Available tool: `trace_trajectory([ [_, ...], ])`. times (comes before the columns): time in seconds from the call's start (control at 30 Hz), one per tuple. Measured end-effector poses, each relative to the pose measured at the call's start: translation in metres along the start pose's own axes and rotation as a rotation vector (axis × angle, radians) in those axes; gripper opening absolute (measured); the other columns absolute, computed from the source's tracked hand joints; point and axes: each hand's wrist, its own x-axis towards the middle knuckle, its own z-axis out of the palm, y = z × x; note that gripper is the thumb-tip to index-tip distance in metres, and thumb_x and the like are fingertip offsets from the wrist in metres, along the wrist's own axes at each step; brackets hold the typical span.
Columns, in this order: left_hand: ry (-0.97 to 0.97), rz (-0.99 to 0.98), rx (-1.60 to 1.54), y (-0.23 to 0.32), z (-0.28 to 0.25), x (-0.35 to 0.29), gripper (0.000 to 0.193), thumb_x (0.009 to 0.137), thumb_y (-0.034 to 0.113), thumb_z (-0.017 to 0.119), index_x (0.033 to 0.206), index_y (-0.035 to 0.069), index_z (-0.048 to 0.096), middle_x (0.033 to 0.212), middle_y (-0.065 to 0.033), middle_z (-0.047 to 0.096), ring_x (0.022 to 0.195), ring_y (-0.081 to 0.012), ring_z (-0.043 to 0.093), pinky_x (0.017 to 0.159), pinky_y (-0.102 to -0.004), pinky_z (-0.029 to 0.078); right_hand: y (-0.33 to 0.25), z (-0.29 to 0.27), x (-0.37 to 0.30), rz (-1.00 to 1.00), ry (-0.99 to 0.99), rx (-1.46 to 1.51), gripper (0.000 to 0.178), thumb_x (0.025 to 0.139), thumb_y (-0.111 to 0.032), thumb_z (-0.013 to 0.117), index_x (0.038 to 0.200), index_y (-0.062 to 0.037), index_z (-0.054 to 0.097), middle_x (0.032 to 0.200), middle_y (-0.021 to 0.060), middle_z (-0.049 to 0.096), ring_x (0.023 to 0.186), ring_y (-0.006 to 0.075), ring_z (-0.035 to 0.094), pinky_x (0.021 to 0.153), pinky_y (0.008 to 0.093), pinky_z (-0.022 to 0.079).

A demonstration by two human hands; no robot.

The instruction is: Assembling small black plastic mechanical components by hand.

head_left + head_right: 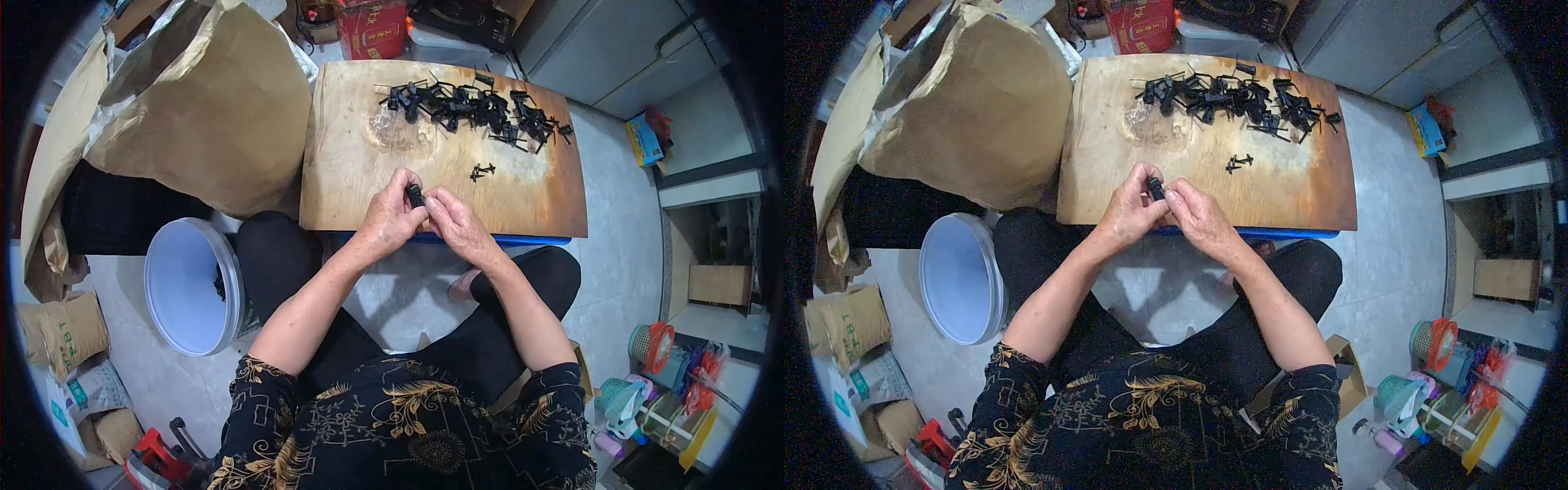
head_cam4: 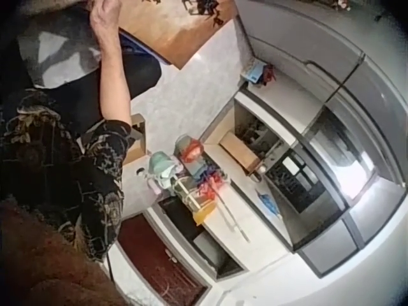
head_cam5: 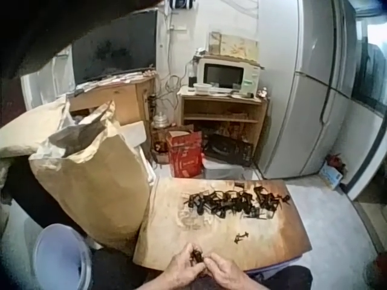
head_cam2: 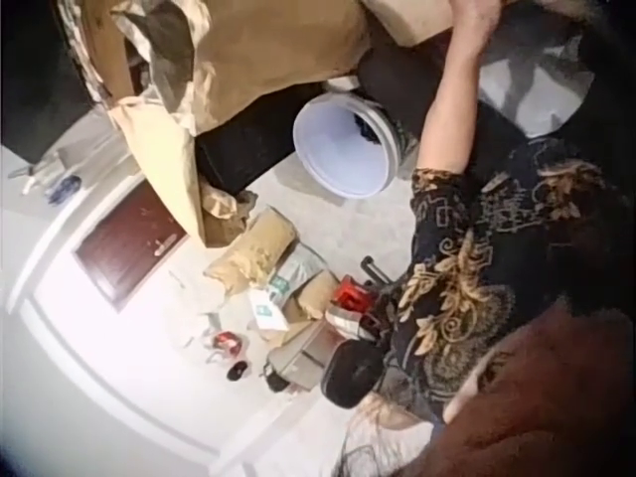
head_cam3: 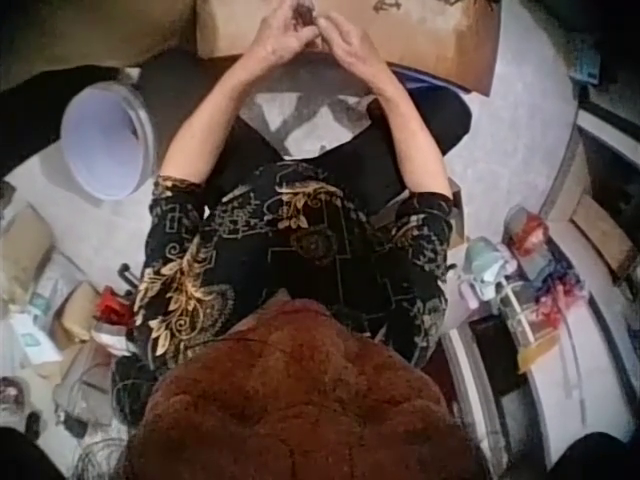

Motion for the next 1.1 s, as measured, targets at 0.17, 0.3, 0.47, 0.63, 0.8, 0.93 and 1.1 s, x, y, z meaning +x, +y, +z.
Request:
trace_trajectory([
  [0.17, -0.007, -0.001, 0.108, -0.001, -0.001, 0.001, 0.032, 0.076, 0.011, 0.068, 0.096, 0.006, 0.043, 0.069, -0.0015, 0.047, 0.060, -0.0085, 0.046, 0.053, -0.0259, 0.042, -0.004, 0.001, 0.001, 0.055, -0.030, -0.007, 0.023, 0.094, -0.019, 0.044, 0.091, 0.0018, 0.052, 0.069, 0.0126, 0.056, 0.065, 0.0181, 0.056, 0.060, 0.0323, 0.045],
  [0.3, -0.005, 0.024, 0.154, -0.003, 0.001, 0.004, 0.032, 0.076, 0.011, 0.067, 0.096, 0.006, 0.043, 0.068, -0.0040, 0.048, 0.059, -0.0110, 0.047, 0.053, -0.0280, 0.042, 0.003, 0.002, 0.003, 0.065, -0.021, -0.003, 0.023, 0.094, -0.018, 0.043, 0.086, 0.0019, 0.051, 0.065, 0.0135, 0.054, 0.061, 0.0197, 0.056, 0.058, 0.0334, 0.044],
  [0.47, 0.033, 0.069, 0.237, -0.004, 0.005, 0.005, 0.030, 0.072, 0.004, 0.060, 0.096, 0.004, 0.041, 0.076, -0.0215, 0.055, 0.075, -0.0416, 0.056, 0.061, -0.0444, 0.043, 0.012, 0.006, 0.007, 0.019, 0.030, -0.099, 0.022, 0.092, -0.017, 0.044, 0.083, 0.0016, 0.050, 0.064, 0.0178, 0.052, 0.058, 0.0286, 0.054, 0.056, 0.0371, 0.042],
  [0.63, 0.097, 0.140, 0.300, -0.004, 0.005, 0.006, 0.031, 0.072, 0.002, 0.059, 0.097, 0.004, 0.042, 0.080, -0.0227, 0.055, 0.078, -0.0424, 0.055, 0.064, -0.0449, 0.044, 0.021, 0.010, 0.013, -0.005, 0.068, -0.112, 0.026, 0.095, -0.020, 0.041, 0.080, -0.0003, 0.049, 0.061, 0.0054, 0.043, 0.059, 0.0137, 0.043, 0.056, 0.0301, 0.039],
  [0.8, 0.107, 0.202, 0.314, -0.010, 0.005, 0.005, 0.034, 0.070, 0.002, 0.061, 0.098, 0.004, 0.043, 0.081, -0.0231, 0.054, 0.080, -0.0432, 0.054, 0.066, -0.0447, 0.044, 0.023, 0.008, 0.012, -0.021, 0.056, -0.071, 0.027, 0.095, -0.021, 0.041, 0.080, -0.0014, 0.049, 0.062, 0.0025, 0.044, 0.059, 0.0111, 0.042, 0.055, 0.0280, 0.038],
  [0.93, 0.061, 0.074, 0.007, -0.005, 0.003, 0.005, 0.033, 0.077, 0.002, 0.062, 0.104, 0.005, 0.044, 0.075, -0.0115, 0.056, 0.066, -0.0209, 0.058, 0.057, -0.0304, 0.047, 0.014, 0.003, 0.006, 0.017, 0.062, 0.016, 0.025, 0.096, -0.024, 0.041, 0.088, -0.0027, 0.052, 0.064, -0.0007, 0.046, 0.057, 0.0067, 0.041, 0.051, 0.0234, 0.036],
  [1.1, -0.083, -0.078, -0.602, 0.010, -0.009, 0.001, 0.036, 0.082, 0.005, 0.062, 0.112, 0.004, 0.041, 0.077, -0.0054, 0.056, 0.061, -0.0105, 0.057, 0.055, -0.0215, 0.049, 0.018, 0.002, -0.004, 0.087, 0.149, 0.219, 0.025, 0.094, -0.024, 0.044, 0.103, -0.0020, 0.051, 0.070, 0.0032, 0.053, 0.050, 0.0075, 0.046, 0.044, 0.0212, 0.037],
])
